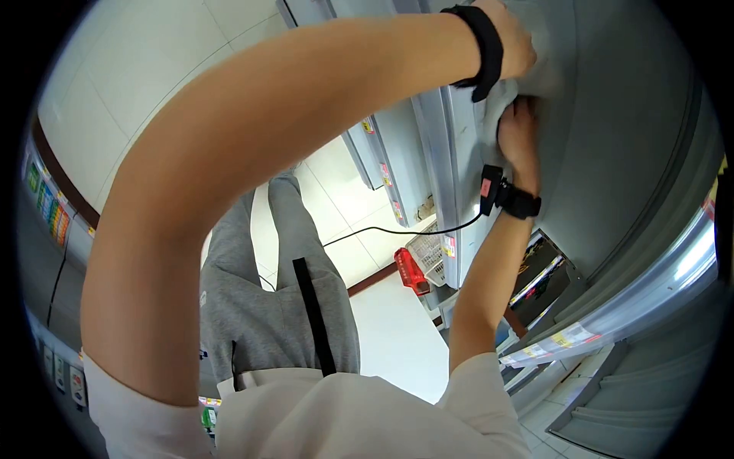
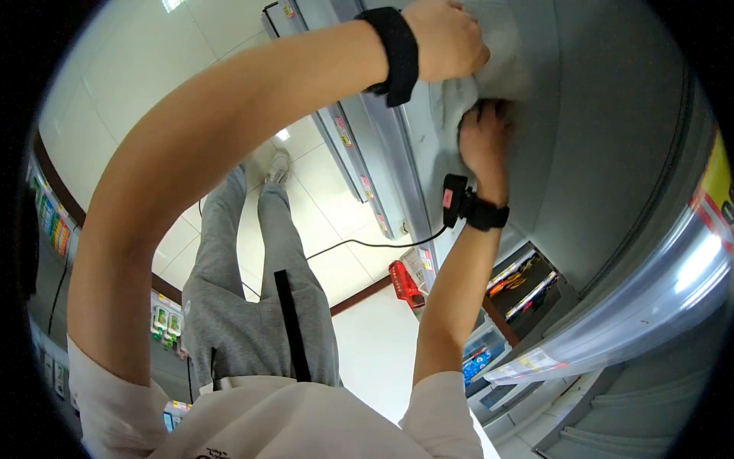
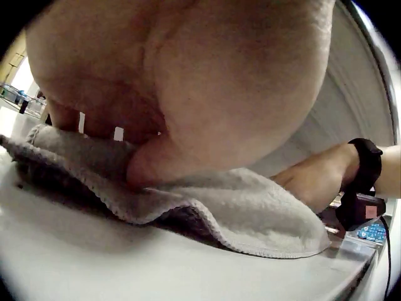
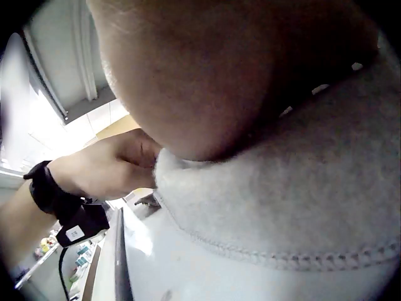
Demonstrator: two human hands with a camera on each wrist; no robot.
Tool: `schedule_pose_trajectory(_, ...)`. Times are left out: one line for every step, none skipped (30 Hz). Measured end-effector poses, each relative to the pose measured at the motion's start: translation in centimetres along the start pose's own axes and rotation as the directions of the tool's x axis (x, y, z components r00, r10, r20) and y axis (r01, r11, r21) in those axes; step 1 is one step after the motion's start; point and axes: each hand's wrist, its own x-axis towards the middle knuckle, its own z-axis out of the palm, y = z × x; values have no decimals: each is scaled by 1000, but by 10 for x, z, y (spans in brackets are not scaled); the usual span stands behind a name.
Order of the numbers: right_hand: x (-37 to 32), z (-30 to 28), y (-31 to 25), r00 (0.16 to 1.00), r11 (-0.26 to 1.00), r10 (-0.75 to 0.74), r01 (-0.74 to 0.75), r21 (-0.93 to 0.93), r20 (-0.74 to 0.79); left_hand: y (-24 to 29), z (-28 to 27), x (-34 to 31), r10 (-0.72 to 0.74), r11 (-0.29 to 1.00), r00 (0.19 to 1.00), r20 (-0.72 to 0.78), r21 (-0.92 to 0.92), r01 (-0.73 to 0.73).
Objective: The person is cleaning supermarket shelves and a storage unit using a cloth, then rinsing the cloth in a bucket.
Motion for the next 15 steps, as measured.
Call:
schedule_pose_trajectory(7, -4, 3, 1000, 1000, -1, 1, -9, -17, -4, 0, 7, -21, 999, 999, 25, -43, 22)
schedule_pose_trajectory(15, -3, 11, 1000, 1000, 4, -4, -12, -18, -4, 9, 22, 2, 999, 998, -58, -34, -4)
schedule_pose_trajectory(25, -1, 21, 999, 999, 27, -27, -16, -31, -8, 7, 35, 9, 998, 1000, 12, -58, -8)
schedule_pose_trajectory(36, -2, 33, 998, 999, 48, -49, -19, -45, -10, 5, 47, 16, 997, 996, 82, -81, -9)
schedule_pose_trajectory(49, -11, 44, 997, 997, 68, -67, -31, 36, -8, 1, 49, -15, 998, 995, 98, -67, 22)
schedule_pose_trajectory(60, -15, 52, 997, 997, 65, -64, -33, 36, -9, 1, 53, -18, 997, 995, 96, -68, 24)
schedule_pose_trajectory(69, -17, 60, 996, 998, 65, -63, -26, 69, -9, -1, 57, -48, 993, 995, 88, -102, 57)
schedule_pose_trajectory(80, -18, 70, 993, 998, 63, -62, -19, 99, -10, -1, 64, -79, 987, 994, 80, -134, 89)
schedule_pose_trajectory(92, -12, 80, 993, 985, 72, -56, -160, 94, -13, 6, 78, -45, 986, 993, 112, -153, 62)
schedule_pose_trajectory(98, -18, 93, 994, 985, 69, -54, -163, 89, 3, 4, 98, -46, 987, 993, 105, -151, 62)
schedule_pose_trajectory(103, -30, 90, 986, 988, 112, -97, -122, 123, 18, -10, 108, -303, 952, 916, 262, 129, 278)
schedule_pose_trajectory(107, -38, 85, 976, 987, 152, -141, -81, 158, 23, -17, 115, -563, 806, 758, 329, 423, 415)
schedule_pose_trajectory(112, -41, 83, 977, 987, 151, -139, -84, 154, -11, 9, 113, -169, 980, 981, 91, -93, 178)
schedule_pose_trajectory(118, -44, 88, 969, 985, 156, -166, 39, 192, -17, 16, 123, -170, 980, 982, 85, -93, 178)
schedule_pose_trajectory(123, -47, 93, 961, 967, 156, -196, 161, 229, -14, 29, 138, -225, 974, 972, 69, 24, 224)
